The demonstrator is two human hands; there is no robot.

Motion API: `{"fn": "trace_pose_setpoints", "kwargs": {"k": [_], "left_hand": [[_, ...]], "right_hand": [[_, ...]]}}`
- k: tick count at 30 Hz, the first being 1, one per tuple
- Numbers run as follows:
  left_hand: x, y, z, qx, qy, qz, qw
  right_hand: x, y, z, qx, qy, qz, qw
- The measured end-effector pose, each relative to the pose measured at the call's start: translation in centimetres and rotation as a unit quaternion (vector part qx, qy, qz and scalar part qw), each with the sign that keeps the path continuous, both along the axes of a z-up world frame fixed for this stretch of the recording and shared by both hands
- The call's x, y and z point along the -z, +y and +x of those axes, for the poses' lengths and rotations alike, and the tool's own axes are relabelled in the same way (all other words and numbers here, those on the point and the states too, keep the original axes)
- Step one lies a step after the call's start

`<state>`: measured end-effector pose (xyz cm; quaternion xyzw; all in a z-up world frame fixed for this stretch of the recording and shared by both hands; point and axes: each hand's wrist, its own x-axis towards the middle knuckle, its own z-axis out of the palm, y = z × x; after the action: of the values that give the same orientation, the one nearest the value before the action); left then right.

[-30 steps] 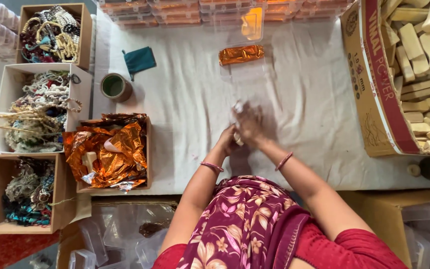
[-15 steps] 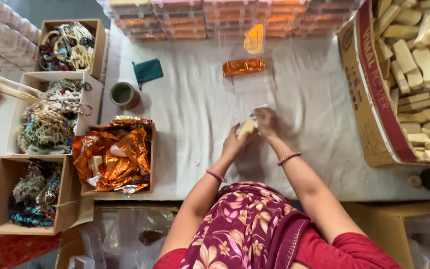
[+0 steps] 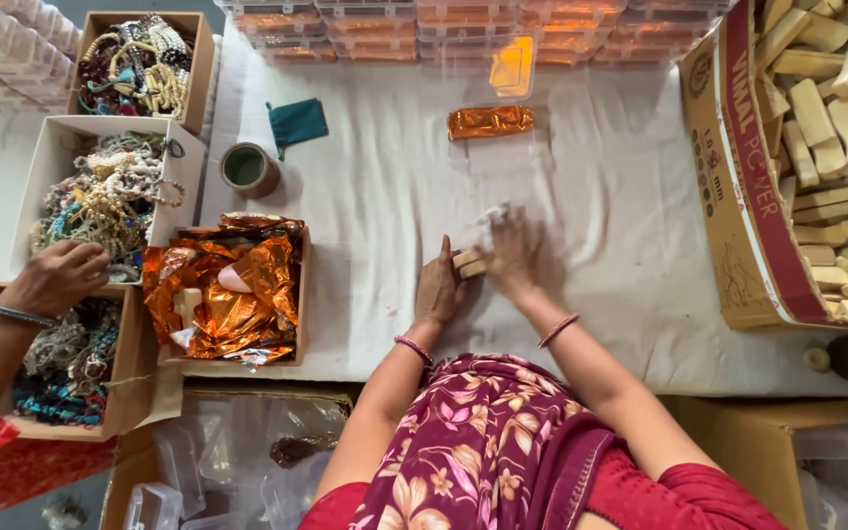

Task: The person wraps a small wooden block in orange foil and places it into a clear plastic container. They then pick up another wooden block and wipe it with a white cloth before placing it into the same container.

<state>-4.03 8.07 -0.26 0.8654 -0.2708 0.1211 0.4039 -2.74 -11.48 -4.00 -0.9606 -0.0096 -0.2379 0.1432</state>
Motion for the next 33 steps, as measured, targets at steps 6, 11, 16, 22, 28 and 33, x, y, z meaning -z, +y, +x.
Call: {"fn": "trace_pose_setpoints", "kwargs": {"k": [6, 11, 16, 22, 28, 33], "left_hand": [[4.3, -0.1, 0.4, -0.015, 0.065, -0.001, 0.998], [-0.6, 0.0, 0.1, 0.012, 0.004, -0.02, 1.0], [3.8, 0.3, 0.1, -0.018, 0.126, 0.045, 0.991], [-1.7, 0.1, -0.1, 0.015, -0.031, -0.027, 0.999], [2.2, 0.1, -0.2, -0.017, 0.108, 0.082, 0.991], [-0.1, 0.0, -0.1, 0.004, -0.017, -0.01, 1.0]], "right_hand": [[-5.2, 1.4, -2.1, -0.177, 0.144, -0.096, 0.969], [-5.7, -1.1, -1.1, -0.083, 0.185, -0.09, 0.975], [-5.3, 2.4, -2.4, -0.15, 0.309, -0.18, 0.921], [-5.4, -1.9, -1.3, -0.149, 0.261, -0.159, 0.94], [-6.7, 1.4, -1.4, -0.099, 0.32, -0.072, 0.94], [-5.8, -2.4, 0.3, -0.194, 0.201, -0.075, 0.957]]}}
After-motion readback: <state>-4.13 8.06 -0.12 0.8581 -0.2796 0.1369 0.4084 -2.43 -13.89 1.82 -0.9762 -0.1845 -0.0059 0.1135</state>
